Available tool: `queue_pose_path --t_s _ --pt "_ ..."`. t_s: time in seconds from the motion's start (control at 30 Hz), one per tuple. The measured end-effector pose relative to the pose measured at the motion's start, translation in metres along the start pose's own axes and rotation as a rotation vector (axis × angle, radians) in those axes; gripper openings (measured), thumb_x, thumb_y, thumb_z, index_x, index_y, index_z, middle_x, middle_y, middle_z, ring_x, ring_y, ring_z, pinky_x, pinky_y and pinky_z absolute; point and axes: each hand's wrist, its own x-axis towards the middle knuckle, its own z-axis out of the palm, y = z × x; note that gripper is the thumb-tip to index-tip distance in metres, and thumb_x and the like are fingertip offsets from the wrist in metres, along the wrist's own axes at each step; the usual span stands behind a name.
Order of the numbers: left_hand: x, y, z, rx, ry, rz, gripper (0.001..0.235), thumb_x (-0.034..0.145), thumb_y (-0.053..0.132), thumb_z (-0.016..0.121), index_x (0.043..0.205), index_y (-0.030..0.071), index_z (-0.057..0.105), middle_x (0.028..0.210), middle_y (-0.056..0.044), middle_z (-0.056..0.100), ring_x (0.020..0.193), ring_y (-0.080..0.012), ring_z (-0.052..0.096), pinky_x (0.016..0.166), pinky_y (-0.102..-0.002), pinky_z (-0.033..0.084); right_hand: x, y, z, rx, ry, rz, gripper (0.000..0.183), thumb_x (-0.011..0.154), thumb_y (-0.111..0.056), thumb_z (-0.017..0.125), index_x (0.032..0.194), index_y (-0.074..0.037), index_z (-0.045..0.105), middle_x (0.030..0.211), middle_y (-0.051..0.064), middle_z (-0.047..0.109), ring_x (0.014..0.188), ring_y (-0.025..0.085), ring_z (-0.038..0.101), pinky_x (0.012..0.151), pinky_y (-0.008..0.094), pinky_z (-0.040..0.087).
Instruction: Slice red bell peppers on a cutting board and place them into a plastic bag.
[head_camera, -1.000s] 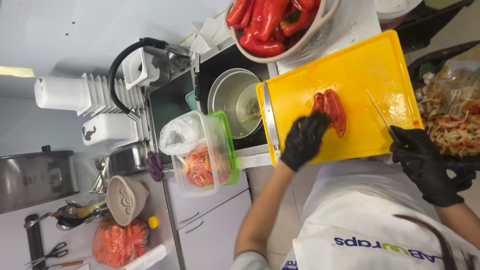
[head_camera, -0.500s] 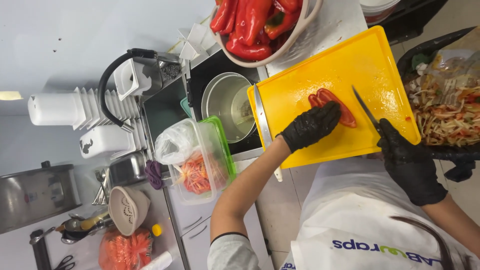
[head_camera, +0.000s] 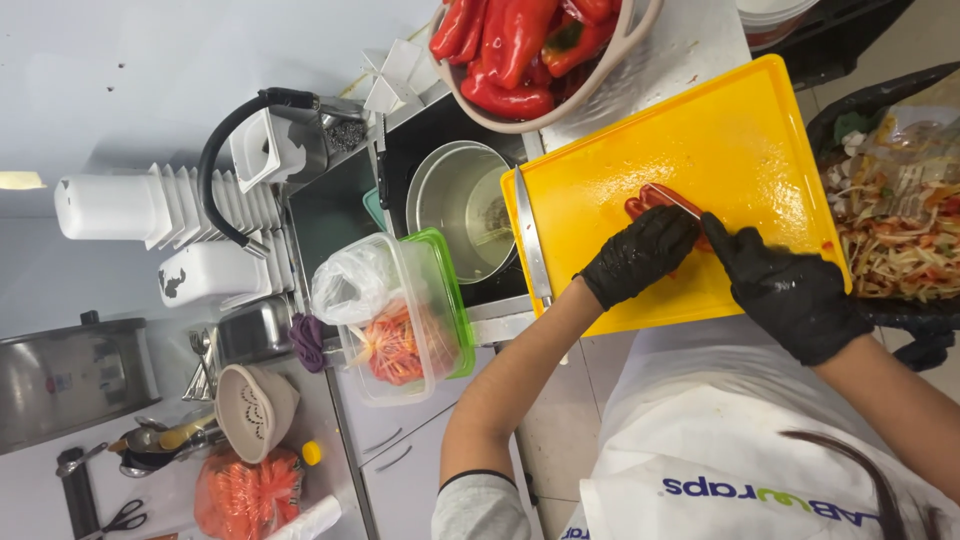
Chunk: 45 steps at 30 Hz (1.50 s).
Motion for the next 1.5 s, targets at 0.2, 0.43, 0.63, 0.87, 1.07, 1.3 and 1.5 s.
queue_pose_path --t_s 0.2,0.43,0.63,0.87,1.07,1.3,1.5 --pt "-0.006 0.004 0.013 -0.118 0.038 -0.064 0.042 0.09 0.012 0.065 0.131 0.005 0.066 0.135 -0.014 0.061 0.13 -0.0341 0.061 0.112 -0.043 0.053 0.027 -0.008 0.037 0.221 0.267 0.035 0.063 0.102 -0.01 0.059 0.163 -0.008 0.047 0.089 0.004 0.064 0.05 0.014 0.053 0.048 0.033 0.042" --pt "-0.006 0.007 0.01 -0.177 0.044 -0.128 0.041 0.088 0.012 0.066 0.128 0.005 0.069 0.134 -0.015 0.062 0.13 -0.0353 0.059 0.112 -0.045 0.052 0.01 0.007 0.025 0.213 0.192 -0.052 0.069 0.094 -0.015 0.051 0.162 -0.012 0.04 0.095 0.006 0.064 0.053 0.015 0.056 0.047 0.031 0.042" --pt "-0.006 0.007 0.011 -0.141 0.023 -0.116 0.044 0.089 0.014 0.062 0.132 0.003 0.065 0.137 -0.015 0.06 0.132 -0.0353 0.058 0.112 -0.047 0.05 -0.069 0.022 0.028 0.04 -0.318 -0.121 0.068 0.097 -0.013 0.045 0.163 -0.013 0.029 0.081 0.0 0.053 0.043 0.008 0.051 0.043 0.026 0.045" --pt "-0.006 0.007 0.009 -0.158 0.026 -0.128 0.044 0.089 0.014 0.061 0.131 0.003 0.064 0.138 -0.015 0.059 0.132 -0.0337 0.057 0.115 -0.048 0.048 -0.174 0.071 0.096 0.191 -0.342 -0.084 0.072 0.094 -0.012 0.046 0.164 -0.014 0.031 0.083 0.001 0.056 0.044 0.011 0.052 0.044 0.029 0.047" --pt "-0.01 0.015 0.01 -0.195 0.067 -0.172 0.045 0.09 0.012 0.064 0.134 0.004 0.065 0.138 -0.013 0.06 0.13 -0.0311 0.058 0.114 -0.044 0.048 -0.024 0.049 -0.037 0.172 -0.234 -0.083 0.072 0.092 -0.01 0.048 0.163 -0.012 0.035 0.083 0.001 0.058 0.045 0.012 0.053 0.043 0.03 0.047" --pt "-0.013 0.016 0.019 -0.142 0.077 -0.16 0.042 0.089 0.009 0.065 0.13 0.004 0.067 0.133 -0.014 0.063 0.129 -0.0311 0.06 0.115 -0.043 0.049 0.024 -0.004 0.012 0.191 -0.033 -0.069 0.065 0.093 -0.008 0.049 0.158 -0.009 0.041 0.083 0.003 0.06 0.045 0.014 0.055 0.041 0.033 0.046" --pt "-0.015 0.021 0.029 -0.301 0.17 -0.303 0.036 0.089 0.014 0.074 0.121 0.0 0.066 0.124 -0.017 0.064 0.123 -0.0372 0.062 0.107 -0.045 0.054 0.048 -0.033 0.053 0.475 0.112 0.079 0.069 0.091 -0.014 0.052 0.159 -0.013 0.045 0.083 0.008 0.063 0.048 0.021 0.059 0.043 0.041 0.047"
